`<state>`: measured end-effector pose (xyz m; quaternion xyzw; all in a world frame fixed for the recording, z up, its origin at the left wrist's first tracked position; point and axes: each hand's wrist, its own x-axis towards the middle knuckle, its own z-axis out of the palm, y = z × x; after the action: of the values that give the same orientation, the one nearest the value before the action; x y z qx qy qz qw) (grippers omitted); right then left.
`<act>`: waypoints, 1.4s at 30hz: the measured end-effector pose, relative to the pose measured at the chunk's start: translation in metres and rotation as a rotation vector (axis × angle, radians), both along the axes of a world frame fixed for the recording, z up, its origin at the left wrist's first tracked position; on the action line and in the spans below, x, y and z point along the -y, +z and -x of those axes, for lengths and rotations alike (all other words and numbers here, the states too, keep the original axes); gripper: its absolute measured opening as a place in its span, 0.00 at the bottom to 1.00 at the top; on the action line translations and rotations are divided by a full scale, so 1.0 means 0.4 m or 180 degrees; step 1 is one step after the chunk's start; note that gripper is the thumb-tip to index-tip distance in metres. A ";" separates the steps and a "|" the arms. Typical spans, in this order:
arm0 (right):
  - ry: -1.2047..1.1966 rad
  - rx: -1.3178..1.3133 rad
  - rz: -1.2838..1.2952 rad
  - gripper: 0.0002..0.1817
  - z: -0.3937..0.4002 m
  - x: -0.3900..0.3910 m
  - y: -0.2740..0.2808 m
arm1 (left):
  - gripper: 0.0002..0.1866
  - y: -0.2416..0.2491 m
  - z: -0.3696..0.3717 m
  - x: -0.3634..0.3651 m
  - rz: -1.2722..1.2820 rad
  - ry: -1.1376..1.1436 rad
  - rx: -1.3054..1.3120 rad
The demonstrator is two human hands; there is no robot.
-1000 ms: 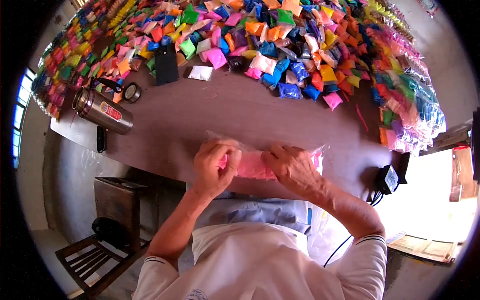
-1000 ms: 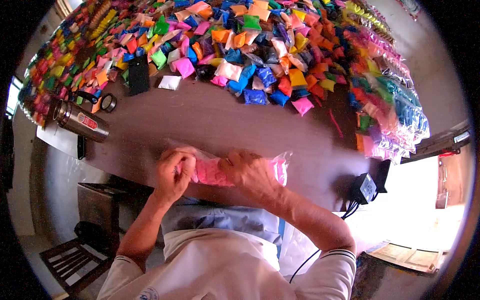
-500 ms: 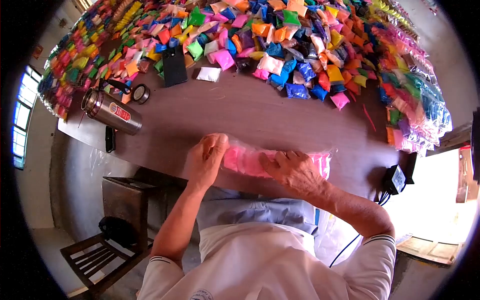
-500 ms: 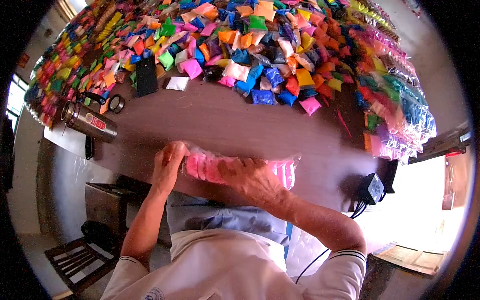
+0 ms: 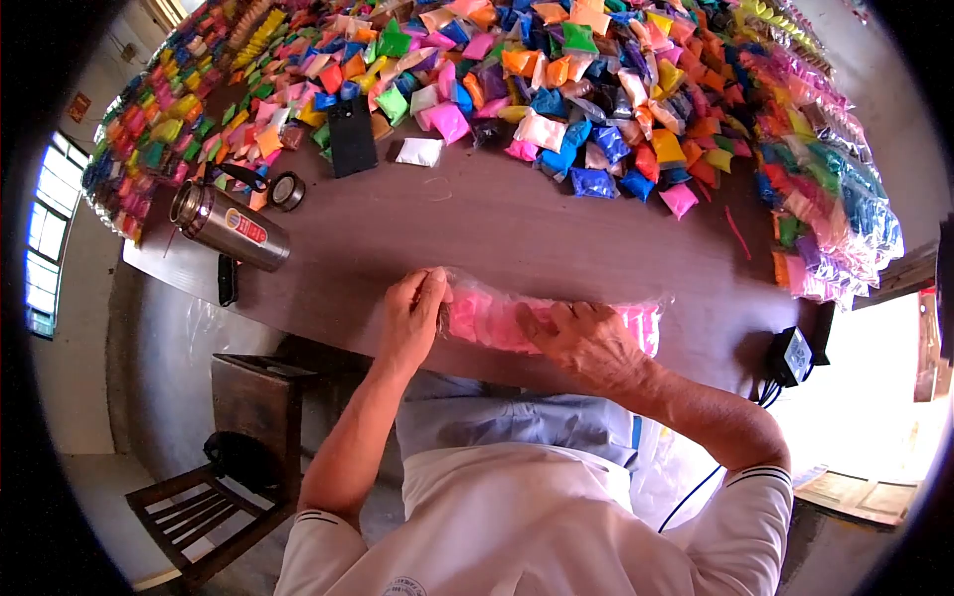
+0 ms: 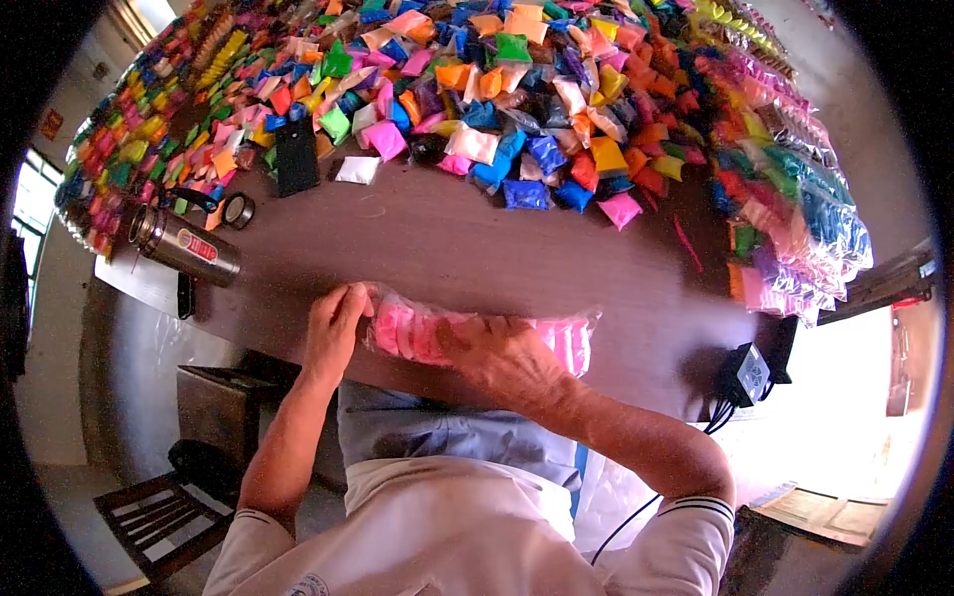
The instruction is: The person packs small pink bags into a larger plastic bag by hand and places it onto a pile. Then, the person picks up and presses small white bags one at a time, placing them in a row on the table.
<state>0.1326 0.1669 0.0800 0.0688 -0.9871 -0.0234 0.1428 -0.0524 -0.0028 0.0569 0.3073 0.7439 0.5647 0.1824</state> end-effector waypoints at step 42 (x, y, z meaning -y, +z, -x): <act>-0.3487 -0.0299 0.5457 0.28 -0.211 -0.140 0.009 | 0.13 -0.130 -0.038 0.039 0.0668 0.0544 -0.1981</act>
<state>0.2170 0.2227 0.0834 -0.5191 -0.5606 0.6269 0.1522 -0.0373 -0.0185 0.0049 0.3810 0.8411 0.3774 -0.0708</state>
